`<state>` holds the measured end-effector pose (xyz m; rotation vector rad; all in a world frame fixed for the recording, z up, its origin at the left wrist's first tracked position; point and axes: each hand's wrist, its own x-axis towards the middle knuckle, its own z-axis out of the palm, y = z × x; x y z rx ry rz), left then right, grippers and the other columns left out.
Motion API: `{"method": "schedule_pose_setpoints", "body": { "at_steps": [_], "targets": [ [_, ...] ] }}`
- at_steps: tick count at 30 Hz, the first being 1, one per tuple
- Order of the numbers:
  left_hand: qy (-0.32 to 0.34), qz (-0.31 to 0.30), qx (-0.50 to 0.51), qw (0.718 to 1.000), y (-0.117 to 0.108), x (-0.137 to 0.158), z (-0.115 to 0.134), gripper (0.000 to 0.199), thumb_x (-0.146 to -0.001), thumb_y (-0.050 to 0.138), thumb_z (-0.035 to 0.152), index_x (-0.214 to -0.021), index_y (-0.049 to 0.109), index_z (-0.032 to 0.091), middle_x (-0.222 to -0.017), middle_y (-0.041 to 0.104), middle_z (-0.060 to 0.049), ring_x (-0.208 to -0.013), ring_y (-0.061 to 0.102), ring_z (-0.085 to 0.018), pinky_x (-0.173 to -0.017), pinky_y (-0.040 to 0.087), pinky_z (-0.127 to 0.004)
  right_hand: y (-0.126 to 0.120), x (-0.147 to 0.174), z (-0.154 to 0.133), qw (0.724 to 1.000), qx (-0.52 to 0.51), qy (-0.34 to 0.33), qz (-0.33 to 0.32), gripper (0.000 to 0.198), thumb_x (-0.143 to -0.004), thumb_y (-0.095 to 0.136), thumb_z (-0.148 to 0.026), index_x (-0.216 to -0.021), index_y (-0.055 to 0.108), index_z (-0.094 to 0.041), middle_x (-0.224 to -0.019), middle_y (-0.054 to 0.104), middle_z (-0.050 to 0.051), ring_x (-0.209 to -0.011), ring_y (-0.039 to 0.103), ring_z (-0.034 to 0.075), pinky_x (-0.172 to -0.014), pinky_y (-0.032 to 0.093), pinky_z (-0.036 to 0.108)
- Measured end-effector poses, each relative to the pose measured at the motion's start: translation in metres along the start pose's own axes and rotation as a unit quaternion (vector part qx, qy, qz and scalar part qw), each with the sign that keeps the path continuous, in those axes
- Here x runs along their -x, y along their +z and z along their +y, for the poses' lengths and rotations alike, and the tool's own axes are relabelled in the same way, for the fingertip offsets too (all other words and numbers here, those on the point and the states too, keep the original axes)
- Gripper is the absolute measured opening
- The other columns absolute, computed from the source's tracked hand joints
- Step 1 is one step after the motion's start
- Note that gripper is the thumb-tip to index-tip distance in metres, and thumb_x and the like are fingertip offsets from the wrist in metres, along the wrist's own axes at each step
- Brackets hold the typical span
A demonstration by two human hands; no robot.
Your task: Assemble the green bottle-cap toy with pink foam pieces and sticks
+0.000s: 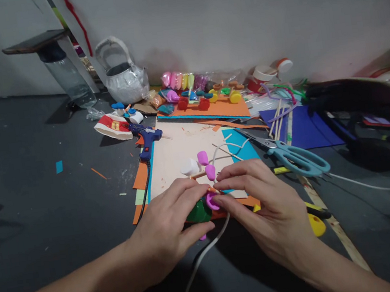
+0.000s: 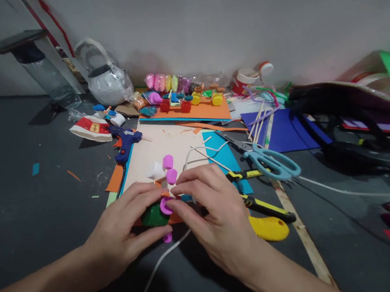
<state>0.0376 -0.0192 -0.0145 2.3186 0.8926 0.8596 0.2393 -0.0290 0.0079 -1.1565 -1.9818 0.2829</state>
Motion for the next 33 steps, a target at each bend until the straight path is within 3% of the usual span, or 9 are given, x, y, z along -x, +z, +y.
{"method": "schedule_pose_setpoints", "body": {
  "at_steps": [9, 15, 24, 28, 33],
  "targets": [
    [0.042, 0.02, 0.015, 0.999, 0.001, -0.0006, -0.0038, 0.039, -0.087, 0.068, 0.019, -0.122, 0.051, 0.016, -0.117, 0.062, -0.008, -0.113, 0.058, -0.017, -0.099, 0.048, -0.028, -0.0031, -0.0023, -0.0012, 1.0, -0.005, 0.016, -0.014, 0.007, -0.089, 0.065, -0.016, -0.091, 0.067, -0.023, -0.093, 0.067, 0.004, -0.089, 0.063, 0.017, -0.076, 0.052, 0.032],
    [0.062, 0.024, -0.027, 0.997, 0.0014, -0.0022, -0.004, 0.033, -0.09, 0.064, 0.019, -0.12, 0.053, 0.017, -0.115, 0.064, -0.01, -0.106, 0.063, -0.019, -0.089, 0.055, -0.031, -0.003, -0.0021, -0.0021, 1.0, -0.006, 0.018, -0.01, 0.007, -0.09, 0.063, -0.016, -0.088, 0.067, -0.022, -0.091, 0.068, 0.003, -0.088, 0.064, 0.017, -0.075, 0.052, 0.032],
    [0.042, 0.009, -0.002, 0.999, -0.0004, 0.0001, -0.003, 0.037, -0.09, 0.065, 0.021, -0.123, 0.05, 0.019, -0.118, 0.064, -0.009, -0.112, 0.062, -0.019, -0.094, 0.053, -0.032, -0.0025, -0.0026, -0.0023, 1.0, 0.002, 0.013, -0.014, 0.008, -0.09, 0.063, -0.016, -0.09, 0.064, -0.023, -0.089, 0.069, 0.004, -0.087, 0.063, 0.018, -0.075, 0.052, 0.034],
    [0.005, 0.015, 0.033, 0.999, -0.0005, 0.0014, -0.0029, 0.041, -0.089, 0.067, 0.022, -0.124, 0.047, 0.021, -0.117, 0.065, -0.008, -0.111, 0.062, -0.02, -0.094, 0.053, -0.033, -0.0056, -0.003, -0.0027, 0.999, -0.014, 0.027, -0.028, 0.013, -0.091, 0.062, -0.017, -0.102, 0.064, -0.023, -0.094, 0.069, 0.004, -0.09, 0.062, 0.018, -0.077, 0.051, 0.033],
    [0.034, 0.005, 0.021, 0.999, -0.002, -0.0012, -0.003, 0.038, -0.09, 0.064, 0.021, -0.125, 0.049, 0.021, -0.118, 0.065, -0.01, -0.113, 0.062, -0.022, -0.094, 0.053, -0.036, -0.0078, -0.0029, -0.0001, 0.997, -0.045, 0.034, -0.048, 0.017, -0.091, 0.063, -0.016, -0.106, 0.067, -0.023, -0.1, 0.067, 0.004, -0.096, 0.062, 0.016, -0.081, 0.05, 0.03]
  ]
}}
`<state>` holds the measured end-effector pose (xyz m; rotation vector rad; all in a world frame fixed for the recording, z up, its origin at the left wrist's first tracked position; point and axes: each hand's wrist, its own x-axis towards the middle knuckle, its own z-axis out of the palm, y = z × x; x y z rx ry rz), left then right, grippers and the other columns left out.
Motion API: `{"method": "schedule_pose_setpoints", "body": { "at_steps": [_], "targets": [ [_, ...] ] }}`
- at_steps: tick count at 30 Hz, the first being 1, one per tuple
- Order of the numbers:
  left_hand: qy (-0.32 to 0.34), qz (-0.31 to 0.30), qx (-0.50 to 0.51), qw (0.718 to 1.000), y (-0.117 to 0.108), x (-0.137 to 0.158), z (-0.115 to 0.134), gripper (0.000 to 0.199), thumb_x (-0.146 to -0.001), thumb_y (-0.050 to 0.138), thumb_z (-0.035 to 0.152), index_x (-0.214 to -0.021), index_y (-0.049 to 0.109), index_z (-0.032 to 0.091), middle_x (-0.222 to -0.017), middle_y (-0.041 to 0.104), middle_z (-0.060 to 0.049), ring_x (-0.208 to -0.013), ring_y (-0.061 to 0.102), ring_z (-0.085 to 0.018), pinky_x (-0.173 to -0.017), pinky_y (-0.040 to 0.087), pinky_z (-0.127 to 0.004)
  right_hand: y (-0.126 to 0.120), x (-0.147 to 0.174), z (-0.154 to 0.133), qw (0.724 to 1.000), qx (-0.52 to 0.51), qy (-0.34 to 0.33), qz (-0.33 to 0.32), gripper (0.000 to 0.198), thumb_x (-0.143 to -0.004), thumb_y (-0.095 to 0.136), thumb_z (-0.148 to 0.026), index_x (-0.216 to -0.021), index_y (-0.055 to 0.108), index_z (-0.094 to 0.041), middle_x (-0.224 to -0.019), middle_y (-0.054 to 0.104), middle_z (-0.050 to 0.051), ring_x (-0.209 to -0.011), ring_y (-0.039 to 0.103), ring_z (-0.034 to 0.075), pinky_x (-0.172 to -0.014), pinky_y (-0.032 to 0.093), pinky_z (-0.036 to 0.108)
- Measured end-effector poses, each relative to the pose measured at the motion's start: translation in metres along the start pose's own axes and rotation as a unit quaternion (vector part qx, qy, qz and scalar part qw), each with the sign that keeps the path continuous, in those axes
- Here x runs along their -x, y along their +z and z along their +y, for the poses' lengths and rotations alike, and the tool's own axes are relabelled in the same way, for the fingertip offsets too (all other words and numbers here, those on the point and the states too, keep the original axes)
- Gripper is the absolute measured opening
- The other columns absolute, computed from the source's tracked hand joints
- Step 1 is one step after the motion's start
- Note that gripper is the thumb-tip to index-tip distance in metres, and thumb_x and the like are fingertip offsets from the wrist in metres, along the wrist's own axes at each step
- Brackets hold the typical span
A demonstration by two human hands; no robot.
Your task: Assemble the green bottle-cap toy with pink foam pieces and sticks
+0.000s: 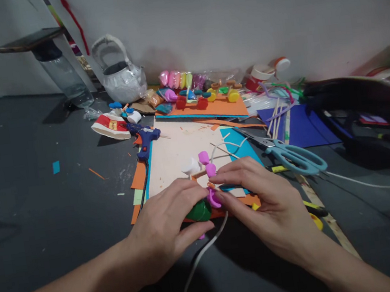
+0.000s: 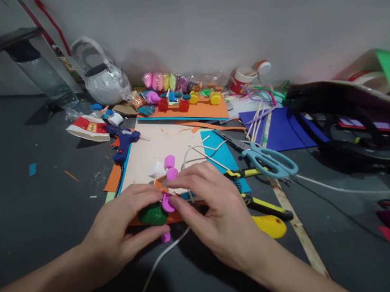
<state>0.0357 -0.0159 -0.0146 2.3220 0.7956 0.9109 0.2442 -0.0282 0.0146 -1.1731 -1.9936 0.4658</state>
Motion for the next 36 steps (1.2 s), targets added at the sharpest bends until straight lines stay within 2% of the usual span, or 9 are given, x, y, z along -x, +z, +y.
{"method": "schedule_pose_setpoints", "body": {
  "at_steps": [7, 16, 23, 28, 36],
  "targets": [
    [0.016, 0.003, 0.002, 1.0, 0.0005, -0.0008, 0.0, 0.038, -0.09, 0.066, 0.023, -0.125, 0.05, 0.02, -0.117, 0.067, -0.01, -0.112, 0.063, -0.02, -0.097, 0.053, -0.035, -0.0012, -0.0016, -0.0014, 1.0, -0.019, 0.016, -0.007, 0.01, -0.089, 0.064, -0.016, -0.095, 0.069, -0.023, -0.091, 0.066, 0.003, -0.089, 0.062, 0.017, -0.076, 0.05, 0.031],
    [0.024, -0.003, -0.019, 1.0, 0.0014, -0.0001, -0.0006, 0.037, -0.091, 0.065, 0.025, -0.125, 0.052, 0.021, -0.119, 0.067, -0.01, -0.111, 0.065, -0.021, -0.092, 0.055, -0.033, -0.0008, -0.0024, -0.0023, 1.0, -0.013, 0.015, -0.016, 0.008, -0.091, 0.062, -0.016, -0.088, 0.065, -0.023, -0.084, 0.065, 0.002, -0.083, 0.059, 0.016, -0.072, 0.047, 0.031],
    [-0.03, 0.0, 0.016, 0.999, 0.0018, 0.002, 0.0013, 0.041, -0.087, 0.07, 0.025, -0.122, 0.049, 0.022, -0.115, 0.068, -0.009, -0.107, 0.067, -0.02, -0.09, 0.055, -0.033, -0.0036, -0.0024, -0.0014, 0.999, -0.038, 0.018, -0.028, 0.012, -0.092, 0.06, -0.015, -0.095, 0.068, -0.023, -0.089, 0.066, 0.003, -0.086, 0.06, 0.016, -0.075, 0.048, 0.031],
    [-0.002, 0.014, 0.022, 1.0, 0.0024, 0.0008, -0.0006, 0.033, -0.087, 0.07, 0.024, -0.115, 0.052, 0.021, -0.117, 0.068, -0.01, -0.11, 0.065, -0.019, -0.093, 0.054, -0.031, -0.0041, -0.0022, -0.0004, 0.999, -0.037, 0.017, -0.031, 0.011, -0.093, 0.06, -0.016, -0.095, 0.068, -0.023, -0.087, 0.068, 0.003, -0.084, 0.062, 0.016, -0.074, 0.049, 0.031],
    [0.025, 0.015, -0.003, 1.0, -0.0002, -0.0013, 0.0, 0.028, -0.089, 0.066, 0.025, -0.116, 0.058, 0.02, -0.117, 0.069, -0.011, -0.11, 0.066, -0.02, -0.094, 0.055, -0.033, -0.002, -0.0013, -0.0001, 0.999, -0.036, 0.027, -0.025, 0.008, -0.093, 0.06, -0.019, -0.092, 0.067, -0.022, -0.083, 0.068, 0.002, -0.08, 0.062, 0.016, -0.071, 0.048, 0.031]
  ]
}}
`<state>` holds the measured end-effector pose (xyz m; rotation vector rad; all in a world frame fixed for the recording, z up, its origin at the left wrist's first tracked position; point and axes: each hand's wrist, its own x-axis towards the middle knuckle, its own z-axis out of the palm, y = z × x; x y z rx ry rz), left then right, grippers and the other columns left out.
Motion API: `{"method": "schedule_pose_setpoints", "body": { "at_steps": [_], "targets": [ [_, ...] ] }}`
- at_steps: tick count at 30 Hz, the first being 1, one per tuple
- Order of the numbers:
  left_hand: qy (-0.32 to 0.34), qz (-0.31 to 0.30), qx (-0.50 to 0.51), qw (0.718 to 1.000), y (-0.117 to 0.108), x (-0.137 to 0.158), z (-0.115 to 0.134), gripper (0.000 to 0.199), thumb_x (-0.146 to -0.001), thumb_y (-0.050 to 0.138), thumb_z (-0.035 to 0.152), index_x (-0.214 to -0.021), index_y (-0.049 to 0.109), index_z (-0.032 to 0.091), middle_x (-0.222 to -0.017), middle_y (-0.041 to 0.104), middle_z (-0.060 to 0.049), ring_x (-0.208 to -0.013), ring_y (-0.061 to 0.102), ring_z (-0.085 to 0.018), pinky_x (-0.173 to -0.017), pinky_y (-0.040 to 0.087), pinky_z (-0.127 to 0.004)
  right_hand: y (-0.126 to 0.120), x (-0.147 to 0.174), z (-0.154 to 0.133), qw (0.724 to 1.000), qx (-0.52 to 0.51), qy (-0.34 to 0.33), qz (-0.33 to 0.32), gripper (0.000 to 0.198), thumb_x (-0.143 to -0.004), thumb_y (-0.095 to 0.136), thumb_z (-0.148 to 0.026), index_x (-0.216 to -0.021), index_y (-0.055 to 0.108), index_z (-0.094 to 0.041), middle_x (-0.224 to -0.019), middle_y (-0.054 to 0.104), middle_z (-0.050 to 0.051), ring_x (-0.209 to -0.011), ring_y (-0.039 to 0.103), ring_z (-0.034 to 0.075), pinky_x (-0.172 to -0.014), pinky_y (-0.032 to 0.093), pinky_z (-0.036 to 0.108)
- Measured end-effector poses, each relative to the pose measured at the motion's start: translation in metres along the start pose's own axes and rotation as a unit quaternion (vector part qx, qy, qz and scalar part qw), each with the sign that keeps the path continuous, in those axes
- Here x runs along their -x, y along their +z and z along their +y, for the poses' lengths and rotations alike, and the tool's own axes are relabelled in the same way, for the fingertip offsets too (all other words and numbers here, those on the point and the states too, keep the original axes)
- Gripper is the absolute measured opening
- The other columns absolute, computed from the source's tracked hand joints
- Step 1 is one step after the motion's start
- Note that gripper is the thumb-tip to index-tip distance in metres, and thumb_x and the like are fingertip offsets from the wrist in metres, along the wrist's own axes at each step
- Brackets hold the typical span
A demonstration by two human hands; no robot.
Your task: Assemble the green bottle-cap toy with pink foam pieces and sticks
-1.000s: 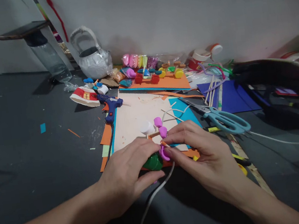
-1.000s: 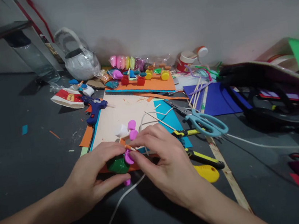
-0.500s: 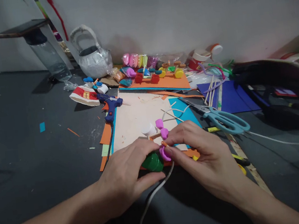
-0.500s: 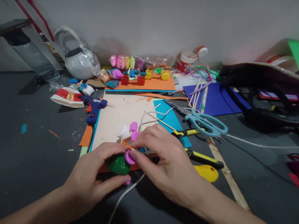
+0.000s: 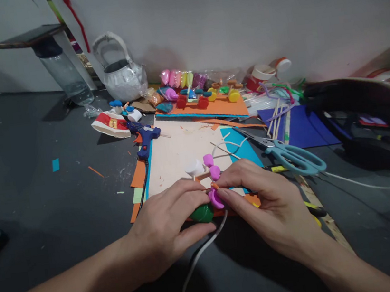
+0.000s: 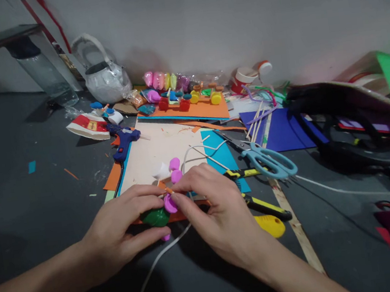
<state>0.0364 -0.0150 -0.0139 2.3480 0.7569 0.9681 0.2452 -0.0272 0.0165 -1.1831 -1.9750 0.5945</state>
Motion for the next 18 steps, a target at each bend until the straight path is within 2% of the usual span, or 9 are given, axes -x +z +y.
{"method": "schedule_pose_setpoints", "body": {
  "at_steps": [11, 18],
  "targets": [
    [0.006, -0.008, 0.003, 1.0, -0.0001, -0.0009, -0.002, 0.033, -0.09, 0.066, 0.025, -0.12, 0.055, 0.018, -0.118, 0.068, -0.01, -0.112, 0.064, -0.018, -0.096, 0.052, -0.029, -0.0001, 0.0001, 0.0003, 1.0, -0.003, 0.002, -0.002, 0.009, -0.093, 0.059, -0.018, -0.092, 0.066, -0.023, -0.083, 0.067, 0.002, -0.08, 0.061, 0.016, -0.071, 0.048, 0.03],
    [-0.042, -0.02, 0.034, 0.998, 0.0008, 0.0012, 0.0003, 0.039, -0.088, 0.069, 0.026, -0.122, 0.051, 0.021, -0.118, 0.068, -0.008, -0.111, 0.065, -0.019, -0.094, 0.053, -0.03, 0.0003, -0.0007, 0.0, 1.0, -0.002, 0.0, -0.006, 0.01, -0.093, 0.059, -0.016, -0.09, 0.065, -0.022, -0.083, 0.066, 0.0, -0.079, 0.059, 0.014, -0.071, 0.046, 0.029]
  ]
}}
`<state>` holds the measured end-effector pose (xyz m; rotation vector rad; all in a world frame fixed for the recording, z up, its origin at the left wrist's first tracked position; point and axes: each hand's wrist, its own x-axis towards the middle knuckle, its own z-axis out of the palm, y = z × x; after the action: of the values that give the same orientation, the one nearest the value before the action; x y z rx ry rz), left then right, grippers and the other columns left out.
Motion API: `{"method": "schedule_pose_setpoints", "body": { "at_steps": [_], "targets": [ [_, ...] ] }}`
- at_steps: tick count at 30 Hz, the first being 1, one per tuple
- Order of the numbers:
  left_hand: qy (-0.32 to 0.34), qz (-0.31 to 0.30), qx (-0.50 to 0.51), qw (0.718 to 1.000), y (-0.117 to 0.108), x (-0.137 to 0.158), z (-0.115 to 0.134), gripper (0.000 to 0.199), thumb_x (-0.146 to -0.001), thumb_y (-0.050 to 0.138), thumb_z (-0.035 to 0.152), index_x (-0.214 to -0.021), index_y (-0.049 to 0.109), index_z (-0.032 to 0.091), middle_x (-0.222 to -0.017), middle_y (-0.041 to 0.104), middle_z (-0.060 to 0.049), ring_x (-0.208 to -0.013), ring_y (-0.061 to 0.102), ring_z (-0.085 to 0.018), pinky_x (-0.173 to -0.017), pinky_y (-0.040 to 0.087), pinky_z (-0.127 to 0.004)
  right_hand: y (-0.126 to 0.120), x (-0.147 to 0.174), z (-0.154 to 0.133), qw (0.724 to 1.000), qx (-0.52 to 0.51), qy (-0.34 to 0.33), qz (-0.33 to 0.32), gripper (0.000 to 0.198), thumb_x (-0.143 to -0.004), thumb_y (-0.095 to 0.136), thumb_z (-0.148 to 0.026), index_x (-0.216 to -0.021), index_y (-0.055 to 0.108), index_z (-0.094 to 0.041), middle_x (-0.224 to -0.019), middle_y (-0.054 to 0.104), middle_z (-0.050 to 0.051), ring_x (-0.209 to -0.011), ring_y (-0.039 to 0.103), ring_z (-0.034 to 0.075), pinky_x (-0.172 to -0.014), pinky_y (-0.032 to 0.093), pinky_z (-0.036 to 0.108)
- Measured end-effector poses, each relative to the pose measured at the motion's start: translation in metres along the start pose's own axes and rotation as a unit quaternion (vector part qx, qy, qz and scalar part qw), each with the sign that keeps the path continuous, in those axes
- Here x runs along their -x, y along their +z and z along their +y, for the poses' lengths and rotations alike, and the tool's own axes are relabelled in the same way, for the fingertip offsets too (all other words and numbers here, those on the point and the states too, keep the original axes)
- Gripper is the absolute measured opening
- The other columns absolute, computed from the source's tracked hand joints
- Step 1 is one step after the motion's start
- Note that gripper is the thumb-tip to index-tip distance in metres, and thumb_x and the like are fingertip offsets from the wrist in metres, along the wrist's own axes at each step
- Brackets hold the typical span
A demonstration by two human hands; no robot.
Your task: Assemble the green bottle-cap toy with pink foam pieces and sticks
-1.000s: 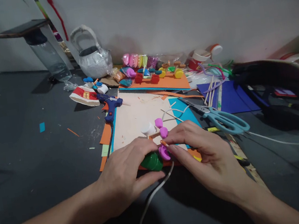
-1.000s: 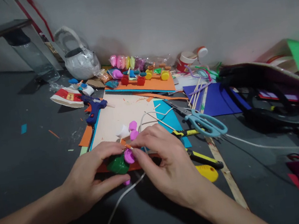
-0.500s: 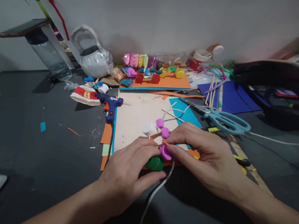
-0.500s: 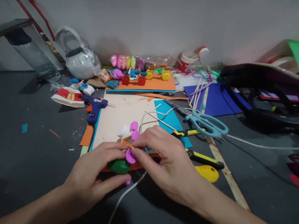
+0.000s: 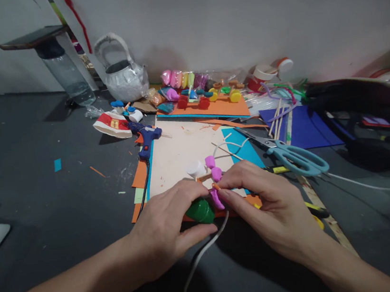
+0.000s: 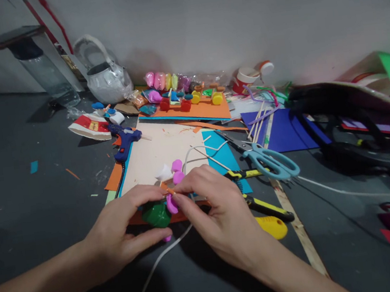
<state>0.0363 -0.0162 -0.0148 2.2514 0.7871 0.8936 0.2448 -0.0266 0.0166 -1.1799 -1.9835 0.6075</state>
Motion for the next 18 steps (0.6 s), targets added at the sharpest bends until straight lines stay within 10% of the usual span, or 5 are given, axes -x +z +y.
{"method": "schedule_pose_setpoints", "body": {
  "at_steps": [18],
  "targets": [
    [0.013, 0.008, -0.008, 1.0, -0.0007, -0.0008, -0.0004, 0.039, -0.088, 0.069, 0.028, -0.122, 0.052, 0.017, -0.119, 0.067, -0.008, -0.113, 0.063, -0.016, -0.097, 0.049, -0.025, 0.0011, 0.0015, 0.0004, 1.0, -0.013, 0.02, 0.007, 0.009, -0.093, 0.06, -0.02, -0.09, 0.067, -0.023, -0.082, 0.065, -0.001, -0.079, 0.059, 0.013, -0.071, 0.045, 0.027]
  ]
}}
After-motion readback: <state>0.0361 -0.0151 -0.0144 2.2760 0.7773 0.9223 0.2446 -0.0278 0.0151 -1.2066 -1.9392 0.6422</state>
